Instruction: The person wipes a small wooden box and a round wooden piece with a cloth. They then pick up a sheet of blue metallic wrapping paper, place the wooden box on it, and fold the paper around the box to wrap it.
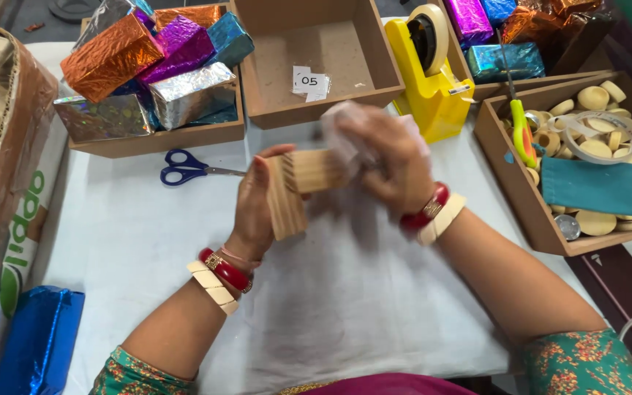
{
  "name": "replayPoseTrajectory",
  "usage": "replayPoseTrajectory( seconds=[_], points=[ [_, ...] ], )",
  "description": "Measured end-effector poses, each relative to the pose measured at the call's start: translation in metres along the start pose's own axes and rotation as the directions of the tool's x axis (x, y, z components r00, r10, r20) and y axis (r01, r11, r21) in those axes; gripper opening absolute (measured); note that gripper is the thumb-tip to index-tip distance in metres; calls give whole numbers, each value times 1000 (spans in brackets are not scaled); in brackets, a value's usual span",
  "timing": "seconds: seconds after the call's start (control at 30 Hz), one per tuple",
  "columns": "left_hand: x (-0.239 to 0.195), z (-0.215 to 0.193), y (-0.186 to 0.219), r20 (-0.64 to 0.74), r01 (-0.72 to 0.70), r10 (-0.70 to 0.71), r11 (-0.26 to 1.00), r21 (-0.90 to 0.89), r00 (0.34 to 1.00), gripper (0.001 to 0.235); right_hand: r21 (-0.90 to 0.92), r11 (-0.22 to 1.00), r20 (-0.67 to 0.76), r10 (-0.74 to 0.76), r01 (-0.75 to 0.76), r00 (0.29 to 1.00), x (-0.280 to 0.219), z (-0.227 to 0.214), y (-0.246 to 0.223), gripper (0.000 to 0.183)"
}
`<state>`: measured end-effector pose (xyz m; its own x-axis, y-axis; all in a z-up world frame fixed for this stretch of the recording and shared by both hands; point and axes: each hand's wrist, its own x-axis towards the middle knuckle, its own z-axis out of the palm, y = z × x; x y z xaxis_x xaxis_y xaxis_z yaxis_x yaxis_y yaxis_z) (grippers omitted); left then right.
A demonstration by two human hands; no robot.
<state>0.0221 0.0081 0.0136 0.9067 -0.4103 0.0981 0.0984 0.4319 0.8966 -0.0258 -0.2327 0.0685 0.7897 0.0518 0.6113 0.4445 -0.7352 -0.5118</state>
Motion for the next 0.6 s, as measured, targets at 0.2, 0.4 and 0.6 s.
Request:
replayPoseTrajectory(
  seconds=[0.2, 0.4, 0.6],
  points=[
    [-11, 3, 3, 168, -258, 208, 888, 382, 964, 43, 534, 845, 349, -188, -30, 918, -1, 12, 7, 72],
    [-15, 16, 22, 344, -563, 481, 444, 697, 806, 30, 472, 866, 351, -10, -168, 936, -16, 33, 42, 60],
    [-16, 8, 14, 401, -645, 580, 304, 701, 709, 29, 759, -97, 650, 187, -644, 737, -17, 32, 16, 65]
  ],
)
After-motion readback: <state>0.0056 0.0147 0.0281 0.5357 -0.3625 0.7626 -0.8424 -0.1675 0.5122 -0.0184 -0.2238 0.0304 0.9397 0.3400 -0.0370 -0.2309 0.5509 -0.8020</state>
